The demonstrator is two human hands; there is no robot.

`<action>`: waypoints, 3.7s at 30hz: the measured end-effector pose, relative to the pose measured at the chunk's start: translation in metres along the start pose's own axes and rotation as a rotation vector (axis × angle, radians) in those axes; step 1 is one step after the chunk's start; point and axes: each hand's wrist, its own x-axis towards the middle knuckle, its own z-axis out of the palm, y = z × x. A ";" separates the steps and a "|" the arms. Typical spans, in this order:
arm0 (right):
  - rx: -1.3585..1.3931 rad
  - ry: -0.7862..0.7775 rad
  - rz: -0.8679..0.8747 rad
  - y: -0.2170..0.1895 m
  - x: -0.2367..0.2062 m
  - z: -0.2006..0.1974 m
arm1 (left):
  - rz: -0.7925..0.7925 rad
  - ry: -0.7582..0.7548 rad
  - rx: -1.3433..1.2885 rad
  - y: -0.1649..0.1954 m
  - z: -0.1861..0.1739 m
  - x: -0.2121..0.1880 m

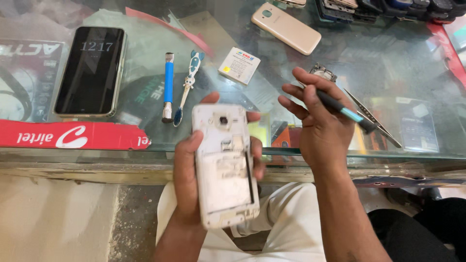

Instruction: The person works on a smartphone with its back cover removed, using a screwdriver to unscrew components from the rear of the device and tweezers to handle small parts. They reposition the phone repeatedly while unscrewing, then pry the internal frame open and continue working inside the opened phone.

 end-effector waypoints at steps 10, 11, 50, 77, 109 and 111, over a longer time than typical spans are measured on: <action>0.061 -0.029 -0.034 0.001 -0.014 -0.040 | 0.011 -0.019 0.053 -0.025 -0.013 0.101; 0.071 -0.073 -0.042 0.000 -0.015 -0.041 | 0.004 0.025 0.058 -0.028 -0.015 0.103; -0.858 -0.234 -0.808 -0.004 -0.025 0.005 | -0.007 0.073 0.187 -0.032 -0.014 0.099; -0.810 -0.195 -0.755 -0.008 -0.026 0.000 | -0.077 0.044 0.114 -0.027 -0.013 0.097; -0.907 -0.115 -0.788 0.000 -0.031 0.003 | 0.103 0.056 0.320 -0.034 -0.004 0.094; -0.903 -0.116 -0.799 0.000 -0.031 0.003 | 0.115 0.056 0.330 -0.035 -0.004 0.094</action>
